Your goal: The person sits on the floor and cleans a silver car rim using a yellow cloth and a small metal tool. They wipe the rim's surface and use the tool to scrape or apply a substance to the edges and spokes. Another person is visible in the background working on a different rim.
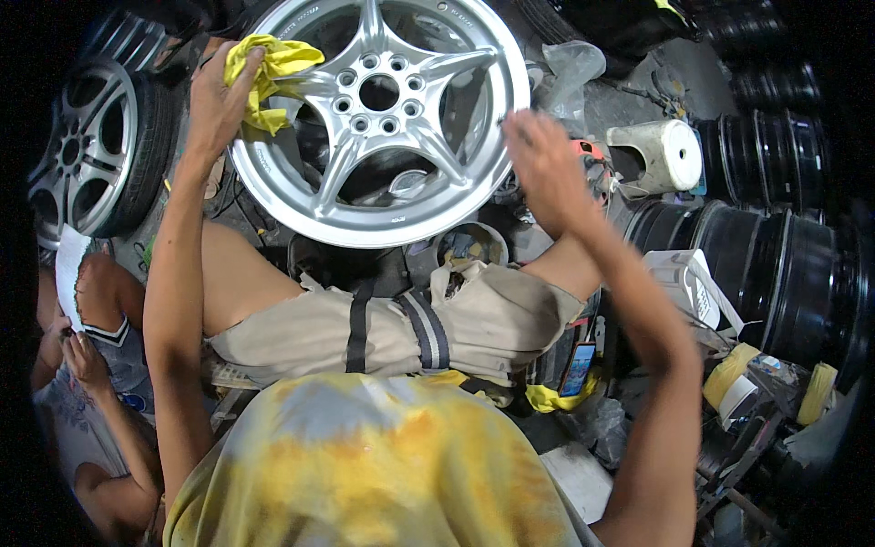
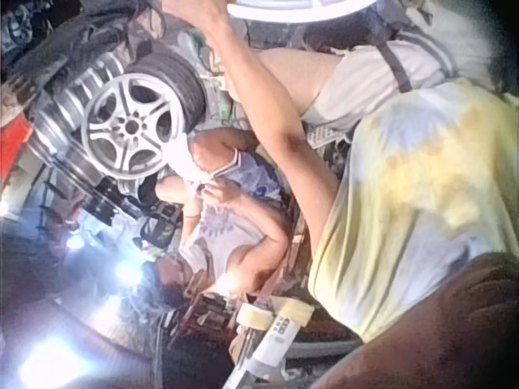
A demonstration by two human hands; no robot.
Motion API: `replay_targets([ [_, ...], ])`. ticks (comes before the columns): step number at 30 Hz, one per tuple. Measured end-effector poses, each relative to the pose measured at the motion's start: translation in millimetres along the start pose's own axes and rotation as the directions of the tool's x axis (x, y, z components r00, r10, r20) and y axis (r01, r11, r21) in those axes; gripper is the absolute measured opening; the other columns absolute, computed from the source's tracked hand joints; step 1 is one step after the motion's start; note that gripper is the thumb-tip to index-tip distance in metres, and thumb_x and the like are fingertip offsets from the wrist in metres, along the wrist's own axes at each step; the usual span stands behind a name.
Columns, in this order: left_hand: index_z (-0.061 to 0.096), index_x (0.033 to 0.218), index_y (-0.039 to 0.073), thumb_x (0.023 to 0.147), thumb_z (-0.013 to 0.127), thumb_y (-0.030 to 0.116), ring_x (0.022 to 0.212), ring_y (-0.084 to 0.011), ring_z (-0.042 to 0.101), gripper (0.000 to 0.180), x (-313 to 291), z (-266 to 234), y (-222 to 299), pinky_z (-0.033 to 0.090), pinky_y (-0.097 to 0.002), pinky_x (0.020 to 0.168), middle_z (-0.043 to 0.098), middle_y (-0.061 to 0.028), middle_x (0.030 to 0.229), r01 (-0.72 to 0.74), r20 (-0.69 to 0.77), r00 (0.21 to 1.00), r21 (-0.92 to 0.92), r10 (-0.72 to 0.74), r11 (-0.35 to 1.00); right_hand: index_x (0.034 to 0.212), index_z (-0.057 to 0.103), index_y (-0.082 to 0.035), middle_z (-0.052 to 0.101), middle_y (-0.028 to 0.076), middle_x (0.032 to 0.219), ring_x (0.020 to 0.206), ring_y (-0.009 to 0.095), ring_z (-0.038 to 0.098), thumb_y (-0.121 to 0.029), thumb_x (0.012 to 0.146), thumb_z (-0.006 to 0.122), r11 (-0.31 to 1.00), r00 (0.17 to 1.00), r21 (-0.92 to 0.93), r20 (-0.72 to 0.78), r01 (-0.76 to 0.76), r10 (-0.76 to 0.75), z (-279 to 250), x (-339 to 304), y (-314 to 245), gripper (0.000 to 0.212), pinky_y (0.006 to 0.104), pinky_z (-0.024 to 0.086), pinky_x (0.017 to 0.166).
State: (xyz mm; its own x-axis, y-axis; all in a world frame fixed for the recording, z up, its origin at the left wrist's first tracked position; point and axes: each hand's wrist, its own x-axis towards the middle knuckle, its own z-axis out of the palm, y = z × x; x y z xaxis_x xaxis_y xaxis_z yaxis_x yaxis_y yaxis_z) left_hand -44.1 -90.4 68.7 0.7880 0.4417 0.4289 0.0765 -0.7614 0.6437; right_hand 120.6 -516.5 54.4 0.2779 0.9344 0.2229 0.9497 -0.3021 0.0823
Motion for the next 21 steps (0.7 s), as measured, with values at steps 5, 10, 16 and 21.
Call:
replay_targets([
  [5,0.067,0.117,0.0,0.104,0.062,0.043,0.087,-0.0155,0.063,0.045,7.2,7.6,-12.1,0.051,-0.0319,0.08,0.068,-0.0099,0.096,0.056,0.01,0.998,-0.055,-0.056,0.997,0.124,0.066,0.0,0.064,0.017,0.127,0.123,0.035,0.06,-0.011,0.096,0.064,0.883,0.909,0.3,-0.099,-0.361,0.405,5.4,-37.0,-169.1,0.03,0.0524,0.045,0.107],
  [10,0.067,0.114,-0.001,0.103,0.064,0.042,0.081,-0.0121,0.063,0.044,9.8,7.1,-5.7,0.051,-0.0313,0.076,0.07,-0.0088,0.088,0.074,-0.063,0.995,-0.054,-0.077,0.996,0.131,0.065,-0.002,0.063,0.016,0.133,0.132,0.033,0.057,-0.016,0.095,0.068,0.886,0.946,0.353,-0.01,-0.3,0.324,-6.1,-33.1,-198.0,0.038,0.0528,0.041,0.113],
  [16,0.069,0.113,0.0,0.102,0.065,0.043,0.082,-0.0129,0.063,0.044,7.5,-20.9,-23.0,0.051,-0.0312,0.077,0.069,-0.0075,0.089,0.118,-0.144,0.981,-0.092,-0.13,0.989,0.13,0.067,-0.003,0.062,0.014,0.141,0.136,0.033,0.055,-0.012,0.099,0.06,0.974,0.974,-0.082,-0.1,-0.211,0.203,21.4,-7.9,-9.7,0.033,0.0524,0.04,0.115],
  [21,0.069,0.113,0.0,0.103,0.064,0.042,0.083,-0.0124,0.061,0.044,3.1,-17.1,-30.9,0.051,-0.0312,0.077,0.069,-0.0077,0.089,0.141,-0.138,0.979,-0.067,-0.149,0.988,0.127,0.068,-0.003,0.064,0.01,0.136,0.132,0.033,0.056,-0.016,0.099,0.062,0.997,0.97,-0.073,-0.242,0.012,-0.029,40.7,98.5,75.9,0.032,0.0482,0.044,0.111],
])
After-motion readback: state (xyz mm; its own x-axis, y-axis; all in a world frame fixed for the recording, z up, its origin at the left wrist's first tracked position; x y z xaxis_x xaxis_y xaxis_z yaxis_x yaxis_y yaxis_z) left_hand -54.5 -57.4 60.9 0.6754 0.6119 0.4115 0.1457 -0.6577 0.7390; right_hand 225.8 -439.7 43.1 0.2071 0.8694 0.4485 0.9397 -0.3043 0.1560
